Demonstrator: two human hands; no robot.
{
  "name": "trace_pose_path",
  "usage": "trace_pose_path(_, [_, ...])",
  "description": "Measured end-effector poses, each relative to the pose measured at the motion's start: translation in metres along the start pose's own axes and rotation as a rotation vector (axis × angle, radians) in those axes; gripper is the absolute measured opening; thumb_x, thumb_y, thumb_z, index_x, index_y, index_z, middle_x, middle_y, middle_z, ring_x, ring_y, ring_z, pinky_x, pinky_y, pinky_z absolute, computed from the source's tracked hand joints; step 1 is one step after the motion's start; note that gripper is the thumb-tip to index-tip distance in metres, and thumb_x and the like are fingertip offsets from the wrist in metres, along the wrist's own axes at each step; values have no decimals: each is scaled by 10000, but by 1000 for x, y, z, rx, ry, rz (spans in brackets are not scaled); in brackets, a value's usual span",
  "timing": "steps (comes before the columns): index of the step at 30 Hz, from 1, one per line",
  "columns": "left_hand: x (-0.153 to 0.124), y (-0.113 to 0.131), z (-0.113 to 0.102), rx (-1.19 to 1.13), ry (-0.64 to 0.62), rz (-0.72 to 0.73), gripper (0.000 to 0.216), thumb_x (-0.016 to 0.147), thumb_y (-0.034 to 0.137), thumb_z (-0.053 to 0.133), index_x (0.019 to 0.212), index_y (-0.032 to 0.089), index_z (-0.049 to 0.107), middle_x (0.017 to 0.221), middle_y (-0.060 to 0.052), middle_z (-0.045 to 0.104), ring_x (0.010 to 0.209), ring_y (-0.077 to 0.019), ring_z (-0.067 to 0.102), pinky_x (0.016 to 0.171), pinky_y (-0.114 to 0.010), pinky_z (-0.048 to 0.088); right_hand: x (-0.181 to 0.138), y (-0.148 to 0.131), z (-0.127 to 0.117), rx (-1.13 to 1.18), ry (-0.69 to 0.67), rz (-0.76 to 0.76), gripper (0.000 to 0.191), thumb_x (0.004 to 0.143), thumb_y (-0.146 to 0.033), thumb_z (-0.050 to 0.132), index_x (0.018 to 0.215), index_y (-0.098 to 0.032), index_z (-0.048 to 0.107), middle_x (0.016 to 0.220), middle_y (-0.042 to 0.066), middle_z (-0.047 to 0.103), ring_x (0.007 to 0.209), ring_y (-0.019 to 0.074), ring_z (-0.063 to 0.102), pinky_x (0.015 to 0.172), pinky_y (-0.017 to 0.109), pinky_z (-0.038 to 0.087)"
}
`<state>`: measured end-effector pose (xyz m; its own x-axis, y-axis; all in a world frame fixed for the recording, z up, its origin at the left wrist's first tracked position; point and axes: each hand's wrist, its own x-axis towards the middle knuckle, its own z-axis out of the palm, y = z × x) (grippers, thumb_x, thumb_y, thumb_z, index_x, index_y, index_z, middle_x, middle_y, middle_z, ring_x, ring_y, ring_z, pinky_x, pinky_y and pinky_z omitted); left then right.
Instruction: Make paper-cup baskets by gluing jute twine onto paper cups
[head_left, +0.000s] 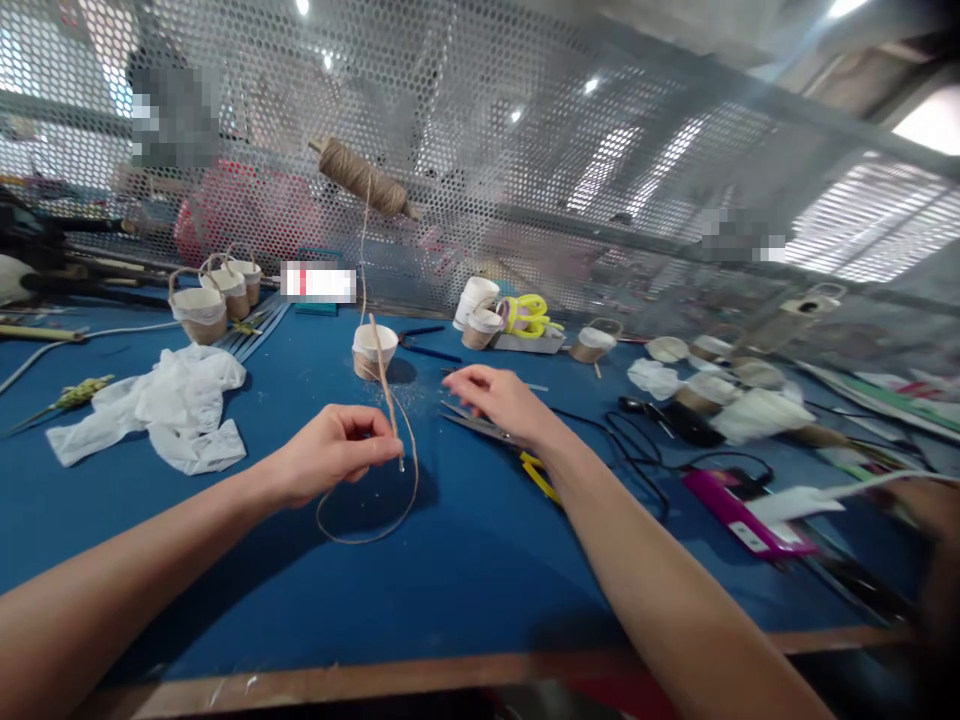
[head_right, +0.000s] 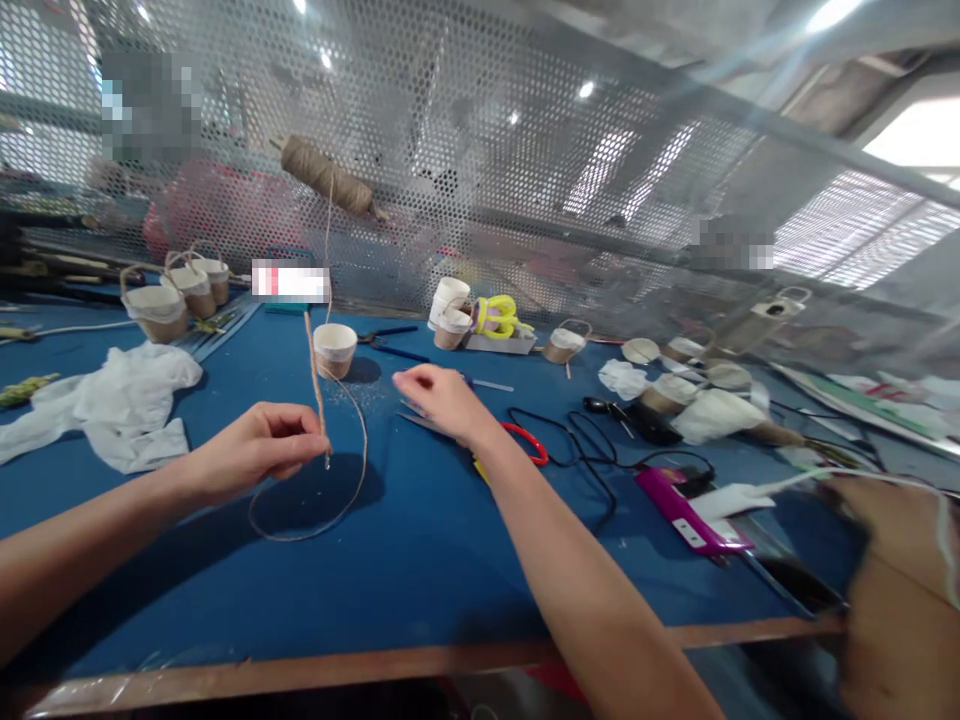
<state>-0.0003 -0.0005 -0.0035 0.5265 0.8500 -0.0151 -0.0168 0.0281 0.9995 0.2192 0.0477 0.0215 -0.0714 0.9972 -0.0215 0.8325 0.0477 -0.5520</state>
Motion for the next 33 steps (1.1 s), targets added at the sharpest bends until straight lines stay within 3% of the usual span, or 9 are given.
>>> trace_pose_path(3, [-3,1,5,36,-72,-12,189,725,286,588,618,138,538,435,85,393,396,-33,291,402,-199,183,-26,-30,11,437,-380,-285,357,815,-427,475,1025,-154,570,844,39,593,646,99,528,565,238,447])
trace_pose_path(5, [-5,1,7,16,-121,-13,152,729,275,581,669,136,568,468,85,394,401,-31,280,398,-198,184,-39,-42,18,607,-515,-372,334,789,-367,538,1040,-146,548,820,24,576,647,84,509,552,217,426])
trace_pose_path(11, [-9,4,10,21,-184,-47,162,726,271,579,652,129,549,498,82,382,417,-32,268,399,-198,189,-52,-45,25,817,-423,-339,125,753,-226,588,826,-140,534,662,-35,522,543,47,460,494,184,384])
trace_pose_path(19, [-10,6,13,83,-241,-99,163,742,266,557,670,119,564,503,75,368,425,-34,258,398,-194,197,-53,-34,27,829,-570,-304,246,718,-340,638,713,-146,487,605,-45,494,499,50,469,437,177,374])
trace_pose_path(26, [-9,9,7,182,-234,-78,196,781,312,517,729,135,582,569,51,431,467,-49,326,419,-176,264,-51,-25,23,790,-563,-307,254,757,-375,596,723,-155,472,612,-32,530,512,60,505,489,197,422])
trace_pose_path(30, [-8,17,2,282,-234,-87,151,752,258,538,800,133,609,585,47,467,482,-55,349,437,-170,296,-51,-24,21,825,-558,-304,244,761,-360,599,728,-156,470,606,-34,536,507,59,511,496,198,433])
trace_pose_path(33, [-8,19,1,297,-237,-69,85,723,204,555,728,132,601,577,50,484,489,-52,359,454,-165,298,-52,-25,20,852,-556,-302,242,754,-350,611,716,-157,469,613,-35,537,508,55,512,489,191,432])
